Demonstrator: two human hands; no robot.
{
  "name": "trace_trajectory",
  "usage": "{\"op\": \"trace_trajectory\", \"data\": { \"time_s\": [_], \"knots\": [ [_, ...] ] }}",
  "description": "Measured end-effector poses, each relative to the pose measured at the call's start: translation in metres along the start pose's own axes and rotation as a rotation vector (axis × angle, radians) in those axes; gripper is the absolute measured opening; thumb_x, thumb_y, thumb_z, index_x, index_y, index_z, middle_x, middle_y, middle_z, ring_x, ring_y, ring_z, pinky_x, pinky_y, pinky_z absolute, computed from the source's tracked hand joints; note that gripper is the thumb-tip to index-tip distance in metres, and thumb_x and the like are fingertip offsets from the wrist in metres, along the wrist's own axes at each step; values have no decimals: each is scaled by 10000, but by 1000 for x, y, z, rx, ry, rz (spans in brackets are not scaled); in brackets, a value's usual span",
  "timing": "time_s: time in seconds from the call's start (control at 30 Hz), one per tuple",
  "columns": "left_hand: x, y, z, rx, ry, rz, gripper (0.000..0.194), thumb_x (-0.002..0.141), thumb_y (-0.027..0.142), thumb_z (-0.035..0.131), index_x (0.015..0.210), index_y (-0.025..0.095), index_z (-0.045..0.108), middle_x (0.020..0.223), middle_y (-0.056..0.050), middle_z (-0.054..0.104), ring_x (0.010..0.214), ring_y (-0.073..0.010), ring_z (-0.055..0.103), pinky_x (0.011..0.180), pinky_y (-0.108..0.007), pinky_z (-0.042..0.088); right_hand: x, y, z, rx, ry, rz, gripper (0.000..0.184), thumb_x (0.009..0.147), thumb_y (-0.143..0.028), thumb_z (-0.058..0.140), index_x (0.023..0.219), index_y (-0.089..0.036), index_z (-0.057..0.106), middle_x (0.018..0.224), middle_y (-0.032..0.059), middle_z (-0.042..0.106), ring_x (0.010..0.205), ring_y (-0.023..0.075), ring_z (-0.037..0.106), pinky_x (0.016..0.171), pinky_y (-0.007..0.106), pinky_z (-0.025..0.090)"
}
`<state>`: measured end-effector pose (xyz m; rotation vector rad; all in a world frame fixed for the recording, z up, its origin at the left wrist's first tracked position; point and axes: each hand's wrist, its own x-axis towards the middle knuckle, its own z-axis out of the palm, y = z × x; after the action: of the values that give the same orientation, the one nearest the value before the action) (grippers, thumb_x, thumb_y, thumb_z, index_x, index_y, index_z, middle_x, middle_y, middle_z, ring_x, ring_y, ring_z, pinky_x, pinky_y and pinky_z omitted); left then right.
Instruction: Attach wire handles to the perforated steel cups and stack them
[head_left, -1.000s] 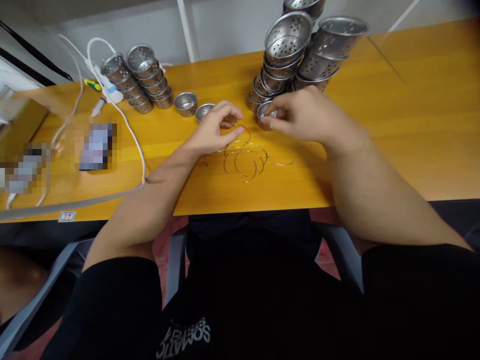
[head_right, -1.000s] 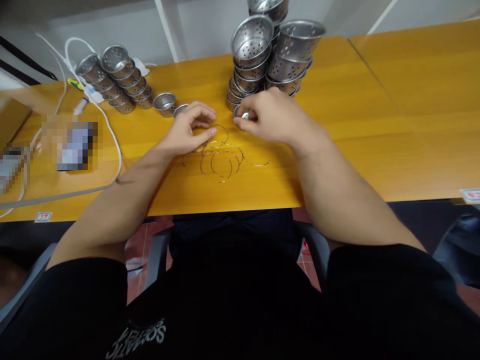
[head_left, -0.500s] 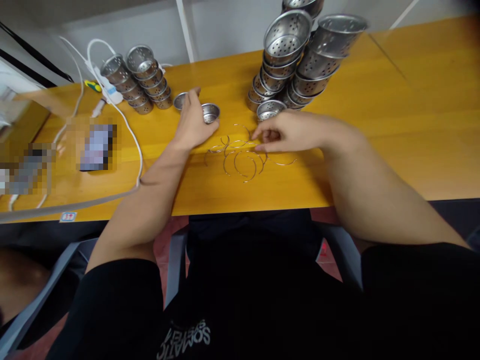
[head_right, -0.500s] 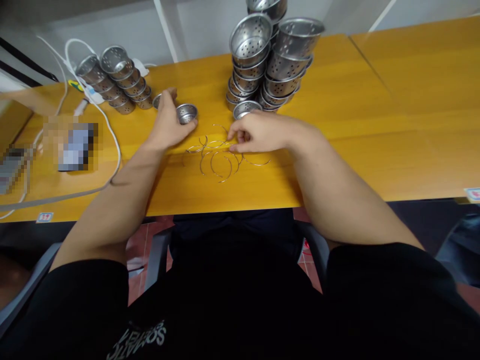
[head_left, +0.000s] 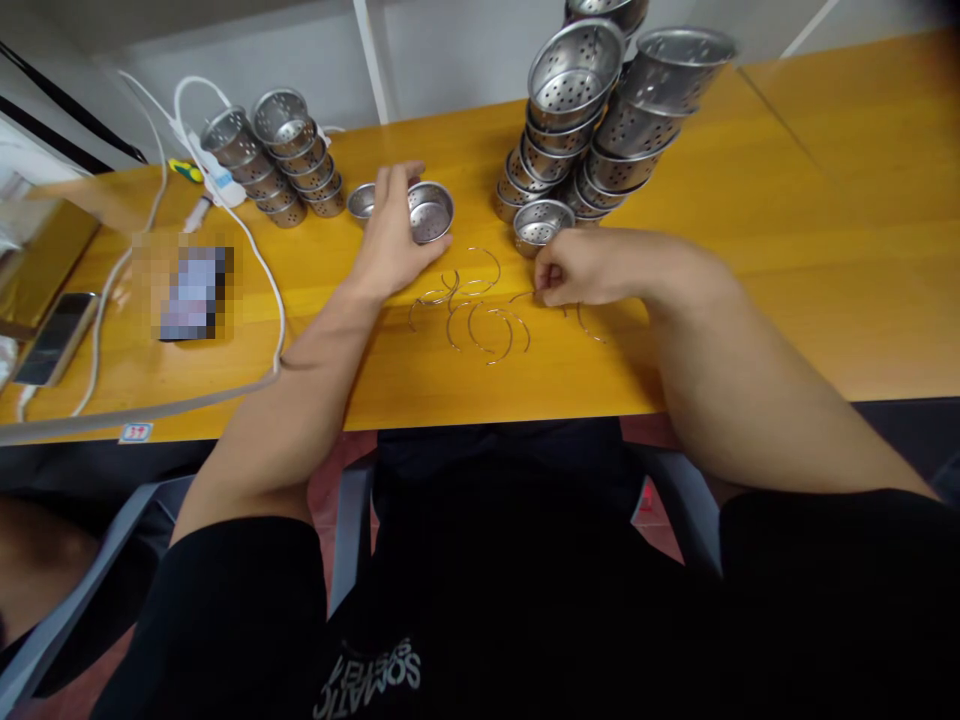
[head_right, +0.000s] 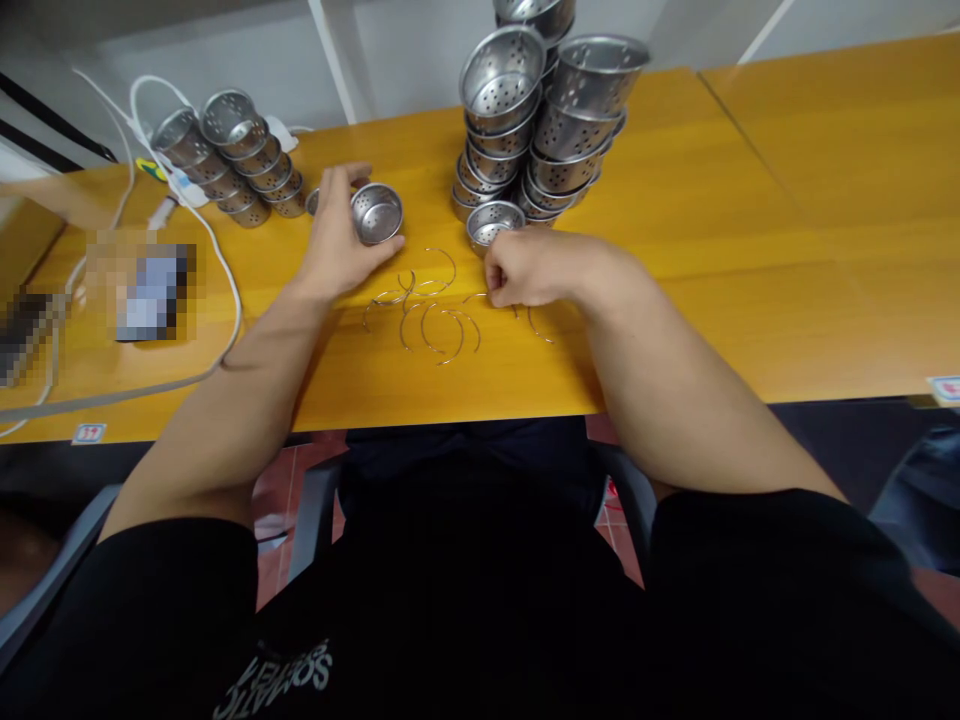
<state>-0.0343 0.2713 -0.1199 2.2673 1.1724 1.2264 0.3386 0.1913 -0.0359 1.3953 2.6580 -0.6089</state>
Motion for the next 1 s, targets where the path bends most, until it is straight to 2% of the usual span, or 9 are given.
{"op": "trace_trajectory", "data": {
  "time_s": [0.1,0.17,0.23,0.3,0.47,0.6,0.73,0.87,1.0],
  "knots": [
    [-1,34,3,-36,-40,43,1010,923,452,1065,1779,422,529,1820,-165,652,1818,-462,596,1610,-729,485,0,-8,2,-32,4,31,232,913,-338,1004,820,-296,796,788,73,811,772,327,737,748,486,524],
    [-2,42,9,-34,-50,73,1099,929,493,1078,1848,431,479,1827,-166,655,1816,-453,614,1614,-691,488,0,-20,3,-108,-1,55,284,924,-302,987,767,-292,750,763,91,777,765,336,727,741,493,508],
    [-3,40,15,-57,-60,103,1189,936,547,1086,1905,413,411,1802,-180,676,1786,-458,661,1582,-677,527,-1,-34,3,-196,-7,80,260,969,-306,957,786,-278,774,785,117,781,813,363,765,758,498,516],
    [-2,35,20,-99,-63,132,1233,942,597,1086,1920,378,367,1748,-191,712,1747,-472,708,1538,-679,567,-1,-46,2,-269,-20,104,166,1030,-333,928,906,-245,864,857,138,826,903,388,821,788,488,531],
    [2,23,28,-149,-17,144,1260,919,661,1133,1875,333,382,1700,-193,771,1677,-483,779,1468,-638,628,2,-54,4,-307,-46,141,158,1124,-317,889,1189,-192,960,1162,173,931,1092,394,869,855,458,547],
    [1,13,29,-194,25,152,1270,928,748,1132,1874,363,378,1650,-146,811,1562,-422,844,1372,-622,682,6,-46,8,-226,46,91,104,1111,-196,878,1180,-224,950,1166,134,934,1105,373,872,900,444,574],
    [-2,8,26,-174,17,127,1122,989,868,1073,1824,401,486,1555,-63,849,1587,-349,777,1401,-640,646,7,-41,9,-170,58,107,191,1062,-133,883,1217,-224,948,1133,123,938,1065,368,882,917,440,599],
    [0,10,23,-168,11,145,1060,899,860,1163,1678,365,641,1568,-79,838,1569,-395,745,1376,-678,641,4,-45,5,-168,80,143,199,1074,-102,833,1192,-220,943,1136,131,935,1083,360,881,902,423,599],
    [2,14,20,-122,38,179,1069,842,922,1182,1604,354,690,1630,-102,804,1570,-424,712,1386,-721,599,-2,-52,-2,-193,22,174,162,1076,-102,815,1094,-214,930,1074,133,917,1035,353,865,846,422,577]
  ]
}}
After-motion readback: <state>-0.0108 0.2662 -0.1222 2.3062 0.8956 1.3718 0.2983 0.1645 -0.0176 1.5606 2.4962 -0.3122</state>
